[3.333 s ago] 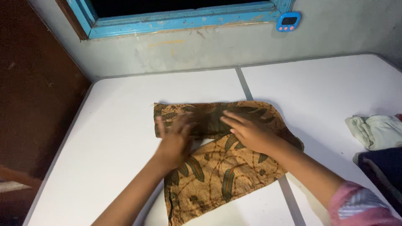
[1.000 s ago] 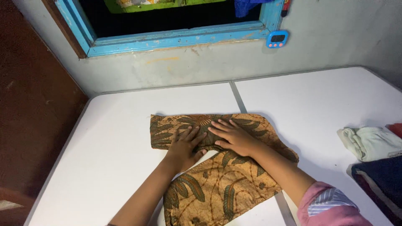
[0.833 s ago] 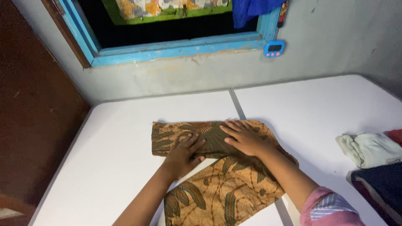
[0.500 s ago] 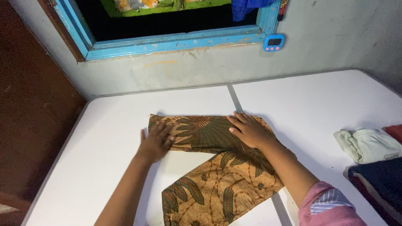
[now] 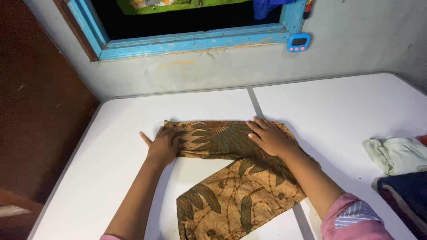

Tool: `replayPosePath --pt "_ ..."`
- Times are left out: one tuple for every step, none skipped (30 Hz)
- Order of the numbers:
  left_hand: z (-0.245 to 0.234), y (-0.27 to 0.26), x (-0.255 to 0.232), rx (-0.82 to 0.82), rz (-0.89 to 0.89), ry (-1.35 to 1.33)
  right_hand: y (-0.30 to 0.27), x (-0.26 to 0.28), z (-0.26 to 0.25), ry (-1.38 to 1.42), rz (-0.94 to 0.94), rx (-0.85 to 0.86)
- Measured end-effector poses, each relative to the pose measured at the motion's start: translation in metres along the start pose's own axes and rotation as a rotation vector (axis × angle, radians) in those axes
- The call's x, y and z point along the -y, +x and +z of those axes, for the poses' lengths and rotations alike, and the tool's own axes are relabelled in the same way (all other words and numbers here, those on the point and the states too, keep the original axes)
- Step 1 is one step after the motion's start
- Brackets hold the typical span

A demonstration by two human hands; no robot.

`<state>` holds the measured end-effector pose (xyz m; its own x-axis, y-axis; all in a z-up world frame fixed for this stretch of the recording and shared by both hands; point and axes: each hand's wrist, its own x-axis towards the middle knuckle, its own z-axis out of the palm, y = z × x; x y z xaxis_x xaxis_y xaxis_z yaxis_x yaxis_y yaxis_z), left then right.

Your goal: The person folds a patterned cloth on a white table. They smooth the fabric, fold it in half lengthwise, then fold it again into a compact rectangle, and finally place it on a stack of other folded clothes.

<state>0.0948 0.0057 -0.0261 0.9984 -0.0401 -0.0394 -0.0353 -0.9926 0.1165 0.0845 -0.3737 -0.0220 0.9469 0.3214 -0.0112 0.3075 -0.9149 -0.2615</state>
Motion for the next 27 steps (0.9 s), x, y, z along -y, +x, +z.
replayPosePath --pt "-0.010 -0.006 -0.009 0.001 -0.007 0.000 0.000 -0.001 0.000 0.001 -0.006 0.004" --pt "-0.019 -0.012 -0.017 0.001 -0.036 0.071 0.001 -0.001 0.001 -0.008 -0.004 0.002" --pt "-0.029 -0.018 -0.025 0.002 -0.065 0.142 0.002 -0.001 0.002 -0.017 -0.002 0.001" --pt "-0.053 -0.042 -0.043 0.003 -0.073 0.141 0.001 -0.001 0.002 -0.017 -0.010 0.004" --pt "-0.078 -0.065 -0.063 0.034 -0.046 0.195 0.001 -0.001 0.002 0.001 -0.004 -0.007" --pt "-0.104 -0.088 -0.083 0.067 -0.017 0.249 0.000 -0.001 0.002 0.019 0.004 -0.017" --pt "-0.058 -0.056 -0.074 0.070 -0.022 0.247 0.000 0.000 0.001 0.019 -0.001 -0.012" --pt "-0.013 -0.029 -0.059 -0.171 0.199 0.304 0.001 0.000 0.001 0.012 -0.002 -0.014" --pt "0.029 -0.008 -0.037 -0.415 0.418 0.356 0.001 0.000 0.001 0.005 -0.004 -0.015" --pt "0.013 -0.020 -0.043 -0.414 0.414 0.356 0.003 -0.003 0.004 0.005 -0.007 -0.012" --pt "-0.002 -0.032 -0.048 -0.264 0.466 0.119 0.005 -0.005 0.007 -0.019 -0.009 -0.022" --pt "-0.018 -0.044 -0.055 -0.113 0.513 -0.120 0.006 -0.008 0.009 -0.043 -0.009 -0.029" --pt "-0.015 -0.037 -0.051 -0.111 0.510 -0.124 0.005 -0.008 0.009 -0.045 -0.011 -0.025" --pt "-0.012 -0.030 -0.047 -0.044 0.464 -0.034 0.005 -0.008 0.009 -0.022 -0.008 -0.020" --pt "-0.009 -0.023 -0.043 0.024 0.417 0.055 0.005 -0.009 0.009 0.001 -0.004 -0.015" --pt "-0.001 -0.013 -0.034 0.027 0.415 0.053 0.005 -0.008 0.008 0.002 -0.005 -0.011" --pt "0.006 -0.004 -0.025 0.025 0.344 0.101 0.006 -0.007 0.007 -0.006 -0.018 -0.019" --pt "0.014 0.004 -0.016 0.023 0.274 0.150 0.006 -0.007 0.007 -0.013 -0.030 -0.028" --pt "0.010 0.004 -0.011 0.026 0.273 0.149 0.004 -0.005 0.008 -0.012 -0.030 -0.024" --pt "0.006 0.005 -0.006 0.069 0.199 0.104 0.003 -0.003 0.008 -0.029 -0.031 -0.041" --pt "0.001 0.006 0.000 0.112 0.125 0.059 0.002 -0.002 0.008 -0.046 -0.033 -0.057" --pt "0.005 0.008 0.003 0.112 0.124 0.061 0.002 -0.002 0.007 -0.045 -0.033 -0.057" --pt "0.008 0.010 0.007 0.102 0.113 0.024 0.002 -0.002 0.007 -0.021 -0.030 -0.044" --pt "0.011 0.012 0.011 0.091 0.104 -0.014 0.002 -0.001 0.006 0.002 -0.026 -0.033" --pt "0.011 0.010 0.009 0.090 0.104 -0.013 0.001 -0.001 0.007 0.002 -0.026 -0.034" --pt "0.010 0.008 0.007 0.073 0.094 -0.026 0.001 -0.002 0.008 0.001 -0.031 -0.042" --pt "0.010 0.007 0.004 0.056 0.084 -0.039 0.001 -0.002 0.008 -0.001 -0.035 -0.050"
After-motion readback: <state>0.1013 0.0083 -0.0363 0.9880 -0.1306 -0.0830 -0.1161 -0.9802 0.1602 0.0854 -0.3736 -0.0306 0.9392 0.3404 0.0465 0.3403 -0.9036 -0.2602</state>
